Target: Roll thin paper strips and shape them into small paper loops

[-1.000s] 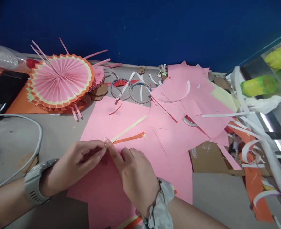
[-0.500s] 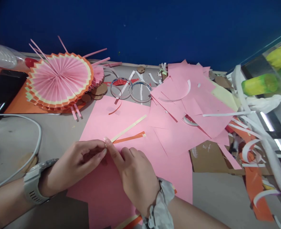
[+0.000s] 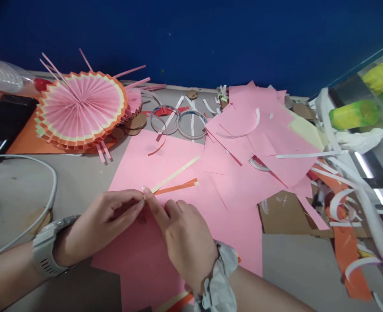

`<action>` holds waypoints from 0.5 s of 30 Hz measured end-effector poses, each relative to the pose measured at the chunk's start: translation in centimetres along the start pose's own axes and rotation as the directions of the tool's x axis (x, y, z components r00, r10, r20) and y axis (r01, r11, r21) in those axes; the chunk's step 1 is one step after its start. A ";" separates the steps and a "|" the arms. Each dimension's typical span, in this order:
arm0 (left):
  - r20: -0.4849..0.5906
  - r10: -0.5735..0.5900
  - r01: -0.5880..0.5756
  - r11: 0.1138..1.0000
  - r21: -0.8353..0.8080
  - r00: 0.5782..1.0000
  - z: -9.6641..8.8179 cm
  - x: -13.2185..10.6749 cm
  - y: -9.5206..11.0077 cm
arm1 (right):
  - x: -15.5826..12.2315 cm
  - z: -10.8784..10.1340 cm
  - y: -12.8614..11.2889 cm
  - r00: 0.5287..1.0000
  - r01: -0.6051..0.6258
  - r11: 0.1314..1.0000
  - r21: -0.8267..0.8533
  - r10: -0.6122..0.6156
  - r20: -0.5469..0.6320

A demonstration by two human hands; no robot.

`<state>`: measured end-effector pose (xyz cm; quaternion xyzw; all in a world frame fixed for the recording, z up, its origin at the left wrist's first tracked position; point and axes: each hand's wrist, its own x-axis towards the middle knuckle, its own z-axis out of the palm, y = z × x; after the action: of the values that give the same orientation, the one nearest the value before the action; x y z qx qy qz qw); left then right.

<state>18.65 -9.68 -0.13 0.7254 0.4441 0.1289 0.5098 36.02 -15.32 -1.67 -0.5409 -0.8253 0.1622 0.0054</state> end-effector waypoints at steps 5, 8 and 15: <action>-0.001 0.013 -0.013 1.000 0.022 1.000 0.0 0.0 -0.2 | 0.2 0.0 0.3 1.000 0.015 0.997 0.071 -0.014 -0.022; 0.005 0.028 -0.028 0.999 -0.027 1.000 -0.1 -0.2 -0.2 | 0.2 -0.6 0.6 0.987 0.077 0.971 0.228 -0.042 -0.153; 0.066 0.086 -0.078 0.990 -0.120 0.994 0.0 -0.5 -0.4 | 0.1 -1.9 0.8 0.904 0.139 0.953 0.268 -0.012 -0.427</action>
<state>18.13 -10.06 -0.31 0.7160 0.3871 0.1498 0.5612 37.05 -14.44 -0.15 -0.5235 -0.7920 0.1619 0.2691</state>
